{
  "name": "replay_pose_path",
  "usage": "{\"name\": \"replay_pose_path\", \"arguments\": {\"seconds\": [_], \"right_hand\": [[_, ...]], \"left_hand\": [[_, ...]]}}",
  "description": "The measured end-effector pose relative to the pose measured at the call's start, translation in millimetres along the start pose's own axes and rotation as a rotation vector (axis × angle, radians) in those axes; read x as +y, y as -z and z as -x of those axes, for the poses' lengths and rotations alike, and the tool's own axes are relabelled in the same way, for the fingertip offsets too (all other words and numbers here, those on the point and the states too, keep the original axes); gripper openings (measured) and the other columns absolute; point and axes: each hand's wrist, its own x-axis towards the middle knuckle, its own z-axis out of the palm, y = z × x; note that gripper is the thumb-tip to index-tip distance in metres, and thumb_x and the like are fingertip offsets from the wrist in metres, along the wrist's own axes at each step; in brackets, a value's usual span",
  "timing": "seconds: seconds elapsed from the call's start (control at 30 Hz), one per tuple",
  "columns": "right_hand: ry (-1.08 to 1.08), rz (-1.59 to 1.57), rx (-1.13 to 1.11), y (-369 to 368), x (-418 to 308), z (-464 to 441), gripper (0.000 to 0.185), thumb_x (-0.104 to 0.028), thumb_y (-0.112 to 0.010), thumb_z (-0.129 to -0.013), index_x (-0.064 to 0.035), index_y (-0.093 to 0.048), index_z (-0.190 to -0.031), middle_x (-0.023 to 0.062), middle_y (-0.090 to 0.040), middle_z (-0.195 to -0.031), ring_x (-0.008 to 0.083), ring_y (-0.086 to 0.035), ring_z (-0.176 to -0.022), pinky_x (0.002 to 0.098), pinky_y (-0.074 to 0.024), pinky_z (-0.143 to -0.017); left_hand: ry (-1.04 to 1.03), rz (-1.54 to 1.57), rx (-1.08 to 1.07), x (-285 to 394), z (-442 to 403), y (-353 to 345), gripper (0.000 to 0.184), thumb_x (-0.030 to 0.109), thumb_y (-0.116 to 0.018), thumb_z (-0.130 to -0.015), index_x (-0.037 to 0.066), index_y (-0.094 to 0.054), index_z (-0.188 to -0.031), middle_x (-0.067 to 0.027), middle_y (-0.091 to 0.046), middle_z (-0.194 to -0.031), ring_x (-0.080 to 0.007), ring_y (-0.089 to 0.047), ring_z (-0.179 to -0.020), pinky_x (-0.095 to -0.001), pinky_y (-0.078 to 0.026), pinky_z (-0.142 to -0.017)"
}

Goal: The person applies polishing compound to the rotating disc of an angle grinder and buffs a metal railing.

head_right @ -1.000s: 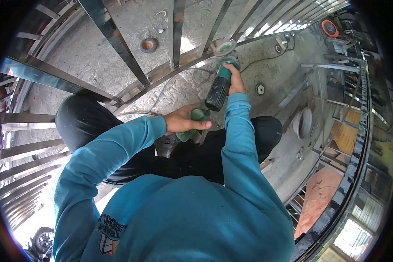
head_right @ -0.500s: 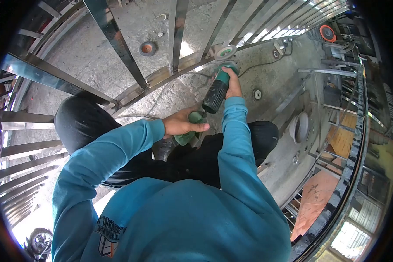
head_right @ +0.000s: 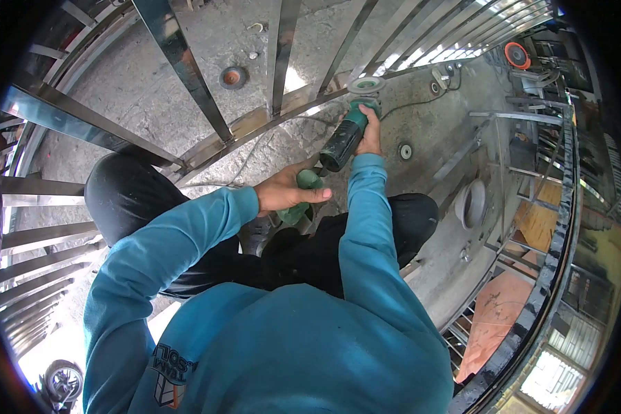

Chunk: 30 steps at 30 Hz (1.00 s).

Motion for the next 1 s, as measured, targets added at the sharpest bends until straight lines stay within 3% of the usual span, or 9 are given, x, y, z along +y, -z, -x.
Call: {"name": "replay_pose_path", "arguments": {"seconds": [0.43, 0.73, 0.8, 0.9, 1.0], "right_hand": [[-0.013, -0.019, 0.042, -13, 14, 2, 0.043, -0.026, -0.072, -0.079, -0.0009, -0.051, -0.107, 0.0158, -0.061, -0.086, 0.0309, -0.065, -0.072, 0.0425, -0.0587, -0.063], [-0.014, -0.019, 0.033, -18, 19, 1, 0.044, -0.028, -0.071, -0.081, 0.0009, -0.052, -0.109, 0.0158, -0.061, -0.087, 0.0292, -0.066, -0.074, 0.0413, -0.0594, -0.063], [-0.021, -0.016, 0.028, -20, 21, 2, 0.044, -0.028, -0.071, -0.081, 0.0009, -0.052, -0.108, 0.0158, -0.061, -0.087, 0.0293, -0.066, -0.074, 0.0411, -0.0594, -0.062], [-0.061, -0.02, 0.035, -22, 23, 5, 0.042, -0.025, -0.074, -0.079, -0.0007, -0.052, -0.106, 0.016, -0.06, -0.084, 0.0321, -0.065, -0.072, 0.0427, -0.0588, -0.066], [-0.052, 0.058, 0.037, -27, 25, 11, 0.042, -0.025, -0.074, -0.079, -0.0003, -0.052, -0.105, 0.0158, -0.059, -0.082, 0.0316, -0.065, -0.072, 0.0421, -0.0588, -0.065]], "left_hand": [[0.052, 0.011, 0.066, -5, 4, -7, 0.109, 0.045, -0.08, -0.081, -0.002, -0.015, -0.155, -0.0144, -0.06, -0.119, -0.0228, -0.057, -0.114, -0.0343, -0.043, -0.101], [-0.009, 0.021, 0.173, -6, 7, -14, 0.084, 0.04, -0.08, -0.083, 0.002, -0.037, -0.145, -0.009, -0.062, -0.112, -0.019, -0.058, -0.106, -0.0341, -0.046, -0.096], [0.032, 0.175, 0.135, -4, 10, -17, 0.081, 0.039, -0.08, -0.082, 0.002, -0.04, -0.142, -0.0074, -0.062, -0.108, -0.0176, -0.058, -0.103, -0.0338, -0.047, -0.093], [0.037, 0.228, 0.107, 1, 14, -19, 0.096, 0.037, -0.082, -0.079, 0.001, -0.029, -0.15, -0.0116, -0.061, -0.112, -0.0235, -0.058, -0.106, -0.0364, -0.047, -0.095], [0.087, 0.191, 0.068, 7, 24, -21, 0.091, 0.036, -0.081, -0.081, 0.0, -0.031, -0.148, -0.0126, -0.061, -0.113, -0.0237, -0.058, -0.106, -0.0364, -0.047, -0.094]]}}
